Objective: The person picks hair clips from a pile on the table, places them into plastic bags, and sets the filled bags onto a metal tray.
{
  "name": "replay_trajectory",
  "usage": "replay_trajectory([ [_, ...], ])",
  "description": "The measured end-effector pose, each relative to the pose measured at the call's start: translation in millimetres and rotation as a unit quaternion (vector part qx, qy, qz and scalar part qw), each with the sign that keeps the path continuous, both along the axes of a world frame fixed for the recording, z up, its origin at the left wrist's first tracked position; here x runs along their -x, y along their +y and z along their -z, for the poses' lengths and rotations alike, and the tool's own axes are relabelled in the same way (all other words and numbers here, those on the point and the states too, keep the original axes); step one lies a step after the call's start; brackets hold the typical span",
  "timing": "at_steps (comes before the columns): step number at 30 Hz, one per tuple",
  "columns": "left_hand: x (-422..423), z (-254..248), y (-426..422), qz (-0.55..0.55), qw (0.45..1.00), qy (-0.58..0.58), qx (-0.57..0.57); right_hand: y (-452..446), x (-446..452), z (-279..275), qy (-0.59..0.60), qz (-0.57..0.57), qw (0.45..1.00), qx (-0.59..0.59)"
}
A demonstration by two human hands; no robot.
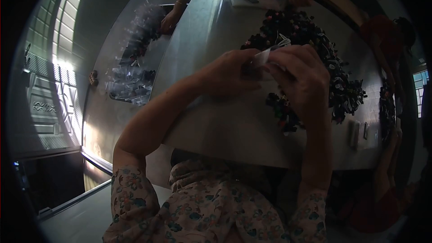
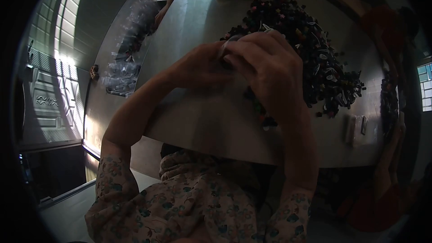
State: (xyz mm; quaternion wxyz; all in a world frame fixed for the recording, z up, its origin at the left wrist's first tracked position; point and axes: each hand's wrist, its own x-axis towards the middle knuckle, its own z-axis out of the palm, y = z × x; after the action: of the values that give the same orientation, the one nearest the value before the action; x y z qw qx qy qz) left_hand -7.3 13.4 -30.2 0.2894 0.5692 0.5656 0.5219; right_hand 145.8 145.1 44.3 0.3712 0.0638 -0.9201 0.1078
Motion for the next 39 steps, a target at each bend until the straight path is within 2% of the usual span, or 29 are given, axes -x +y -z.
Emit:
replay_trajectory([
  [2,1,-7,-1,0.025,0.999,-0.023,0.02,4,0,0,0.068,-0.014,0.991,0.112],
  [3,1,-12,-2,0.056,0.993,-0.093,0.042,6,-2,-1,0.068,-0.014,0.991,0.112],
  [4,2,-15,-3,0.085,0.981,-0.164,0.063,8,-4,-2,0.052,0.015,0.984,0.172],
  [5,3,-15,-4,0.084,0.981,-0.164,0.063,8,-6,-3,0.036,0.045,0.971,0.231],
  [6,4,-16,-4,0.098,0.972,-0.204,0.061,8,-5,-3,0.036,0.044,0.971,0.231],
  [8,4,-16,-5,0.112,0.961,-0.244,0.059,9,-3,-2,-0.035,0.035,0.937,0.346],
  [9,3,-16,-6,0.122,0.956,-0.26,0.052,10,-1,1,-0.035,0.035,0.937,0.346],
  [11,3,-15,-7,0.134,0.95,-0.277,0.046,12,3,12,-0.088,-0.04,0.94,0.328],
  [13,5,-15,-8,0.204,0.944,-0.251,0.061,18,5,25,-0.126,-0.044,0.927,0.349],
  [15,5,-17,-7,0.201,0.944,-0.253,0.068,18,4,25,-0.166,-0.048,0.913,0.37],
  [17,7,-19,-7,0.195,0.944,-0.255,0.073,13,2,16,-0.179,-0.044,0.822,0.54],
  [20,14,-22,-9,0.131,0.963,-0.235,0.03,15,5,16,-0.169,-0.005,0.845,0.507],
  [22,16,-23,-9,0.035,0.967,-0.25,-0.019,20,7,23,-0.167,-0.015,0.843,0.512],
  [23,16,-25,-9,0.035,0.967,-0.25,-0.018,21,8,26,-0.165,-0.025,0.84,0.516],
  [25,17,-27,-8,-0.055,0.985,-0.165,-0.018,19,8,27,-0.168,-0.025,0.836,0.521],
  [35,16,-19,-4,-0.103,0.973,-0.199,-0.052,28,12,37,-0.124,-0.025,0.851,0.511],
  [39,18,-20,-5,-0.103,0.981,-0.162,-0.039,26,13,36,-0.135,-0.007,0.851,0.508],
])
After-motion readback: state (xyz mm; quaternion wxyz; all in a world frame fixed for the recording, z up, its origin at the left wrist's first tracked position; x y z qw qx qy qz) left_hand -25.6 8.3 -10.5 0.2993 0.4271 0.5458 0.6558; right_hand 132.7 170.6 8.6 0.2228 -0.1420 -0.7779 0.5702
